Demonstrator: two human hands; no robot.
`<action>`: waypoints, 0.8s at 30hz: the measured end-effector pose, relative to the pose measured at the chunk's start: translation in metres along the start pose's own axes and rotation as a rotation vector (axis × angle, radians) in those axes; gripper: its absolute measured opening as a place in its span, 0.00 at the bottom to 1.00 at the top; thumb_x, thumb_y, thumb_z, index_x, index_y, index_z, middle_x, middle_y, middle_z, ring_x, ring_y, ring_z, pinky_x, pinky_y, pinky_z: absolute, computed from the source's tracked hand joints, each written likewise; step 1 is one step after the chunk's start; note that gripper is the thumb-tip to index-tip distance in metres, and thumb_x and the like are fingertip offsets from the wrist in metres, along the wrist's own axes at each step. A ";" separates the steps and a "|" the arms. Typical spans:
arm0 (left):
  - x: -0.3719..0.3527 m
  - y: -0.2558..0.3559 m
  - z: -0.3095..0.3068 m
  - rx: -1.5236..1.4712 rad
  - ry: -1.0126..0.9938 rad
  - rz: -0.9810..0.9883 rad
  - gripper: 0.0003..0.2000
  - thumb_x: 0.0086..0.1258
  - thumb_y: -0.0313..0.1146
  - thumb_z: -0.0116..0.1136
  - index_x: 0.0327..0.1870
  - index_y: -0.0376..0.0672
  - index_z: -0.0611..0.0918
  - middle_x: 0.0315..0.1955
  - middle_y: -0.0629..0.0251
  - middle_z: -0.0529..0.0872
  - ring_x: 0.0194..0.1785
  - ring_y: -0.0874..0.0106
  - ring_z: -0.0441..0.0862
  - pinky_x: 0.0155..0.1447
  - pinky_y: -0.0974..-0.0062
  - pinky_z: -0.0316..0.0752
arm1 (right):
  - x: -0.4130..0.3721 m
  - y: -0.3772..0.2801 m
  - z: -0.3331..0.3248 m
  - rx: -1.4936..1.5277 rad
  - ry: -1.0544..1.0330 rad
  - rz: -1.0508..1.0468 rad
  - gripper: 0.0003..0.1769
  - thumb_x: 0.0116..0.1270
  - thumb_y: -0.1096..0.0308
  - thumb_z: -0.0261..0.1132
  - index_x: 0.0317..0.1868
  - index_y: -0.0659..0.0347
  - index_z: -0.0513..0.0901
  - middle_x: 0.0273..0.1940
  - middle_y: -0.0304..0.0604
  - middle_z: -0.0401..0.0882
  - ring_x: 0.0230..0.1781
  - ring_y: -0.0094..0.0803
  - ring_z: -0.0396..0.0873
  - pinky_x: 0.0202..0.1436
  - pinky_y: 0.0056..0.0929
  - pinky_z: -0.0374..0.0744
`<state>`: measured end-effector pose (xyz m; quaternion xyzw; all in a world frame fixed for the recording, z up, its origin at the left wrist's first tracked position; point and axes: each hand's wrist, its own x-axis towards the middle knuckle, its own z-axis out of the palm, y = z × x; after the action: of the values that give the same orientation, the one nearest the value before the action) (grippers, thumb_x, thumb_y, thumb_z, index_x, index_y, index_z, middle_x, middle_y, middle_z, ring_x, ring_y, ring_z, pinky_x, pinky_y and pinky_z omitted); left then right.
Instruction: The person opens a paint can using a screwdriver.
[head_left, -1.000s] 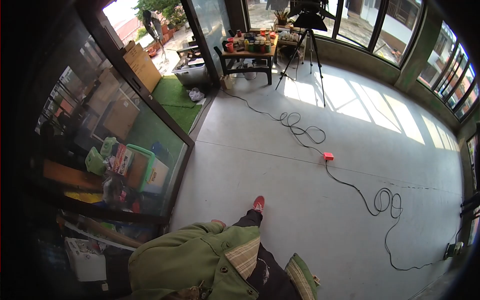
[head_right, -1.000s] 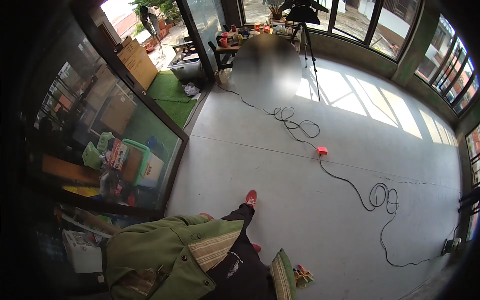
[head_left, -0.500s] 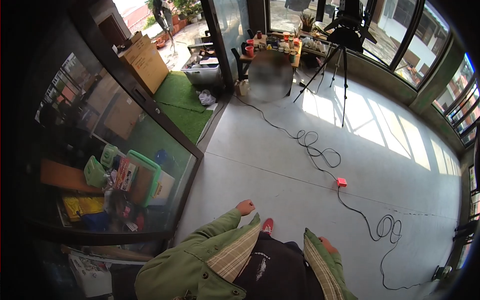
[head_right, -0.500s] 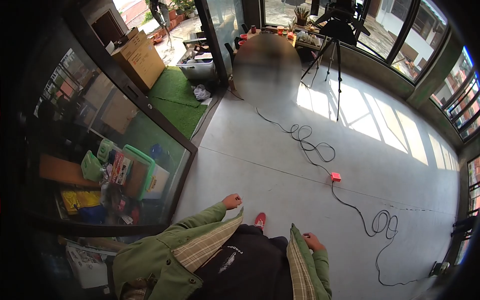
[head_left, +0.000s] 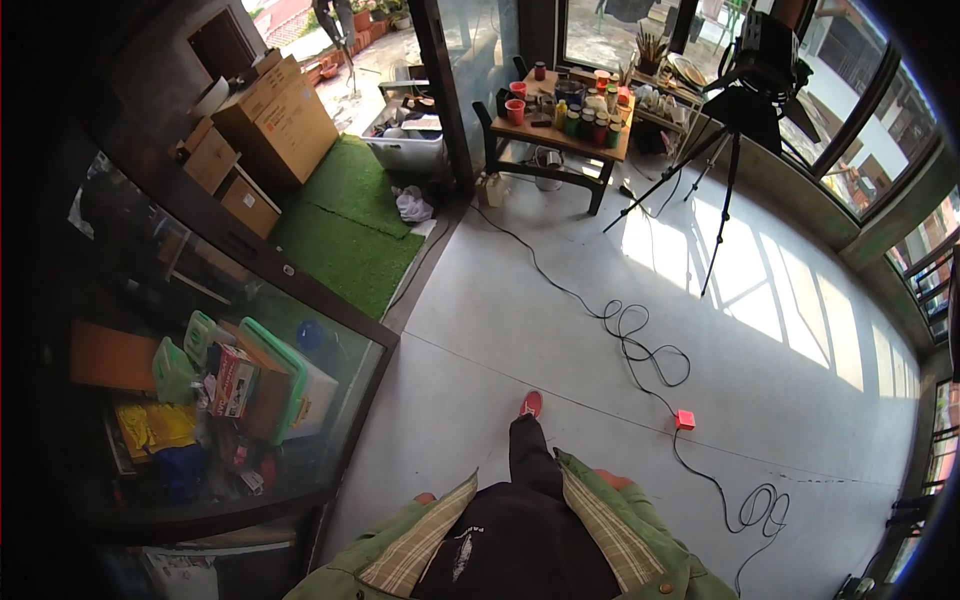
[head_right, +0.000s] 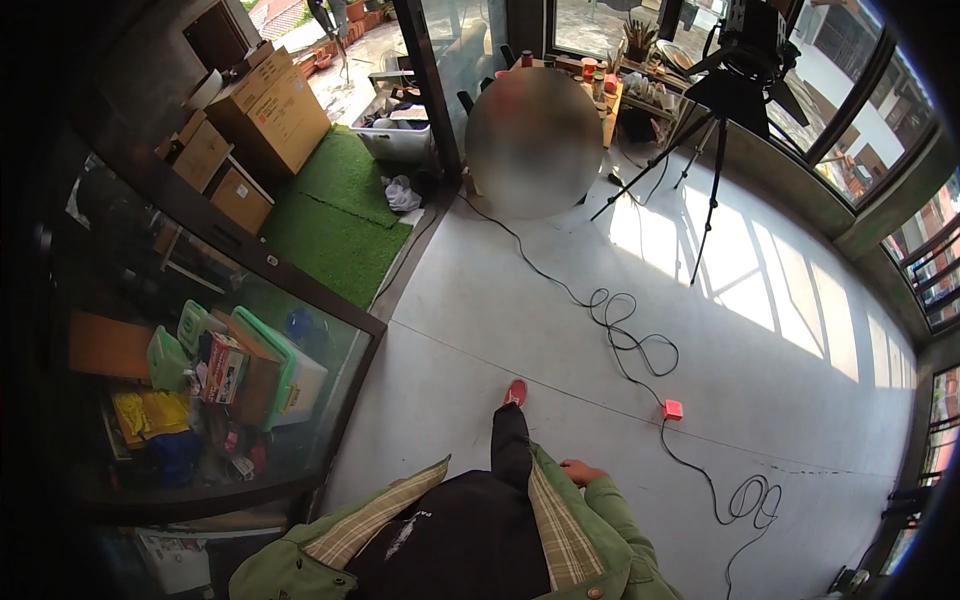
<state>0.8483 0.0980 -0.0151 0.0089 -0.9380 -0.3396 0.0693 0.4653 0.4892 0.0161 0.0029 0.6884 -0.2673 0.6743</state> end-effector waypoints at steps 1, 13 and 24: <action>0.025 -0.018 -0.005 -0.033 -0.087 -0.171 0.21 0.59 0.49 0.62 0.41 0.38 0.88 0.37 0.47 0.89 0.41 0.55 0.87 0.50 0.57 0.79 | -0.004 -0.025 -0.014 0.000 -0.002 -0.003 0.36 0.61 0.45 0.69 0.62 0.63 0.77 0.50 0.51 0.83 0.41 0.40 0.83 0.42 0.41 0.82; 0.350 -0.105 -0.084 -0.612 0.070 -0.952 0.12 0.67 0.38 0.62 0.40 0.37 0.82 0.33 0.56 0.87 0.36 0.66 0.84 0.44 0.67 0.79 | 0.032 -0.270 -0.207 -0.190 0.444 -0.436 0.23 0.65 0.52 0.67 0.48 0.65 0.84 0.41 0.51 0.86 0.35 0.40 0.84 0.43 0.37 0.81; 0.477 -0.217 -0.095 -0.267 -0.499 -0.888 0.19 0.59 0.48 0.67 0.37 0.39 0.86 0.33 0.52 0.89 0.39 0.61 0.87 0.47 0.63 0.80 | 0.019 -0.341 -0.263 -0.079 0.524 -0.306 0.23 0.65 0.53 0.67 0.47 0.67 0.83 0.37 0.50 0.86 0.35 0.36 0.84 0.40 0.35 0.81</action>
<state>0.3822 -0.1592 -0.0223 0.3157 -0.7804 -0.4445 -0.3063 0.0952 0.2874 0.1086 -0.0582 0.8413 -0.3287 0.4252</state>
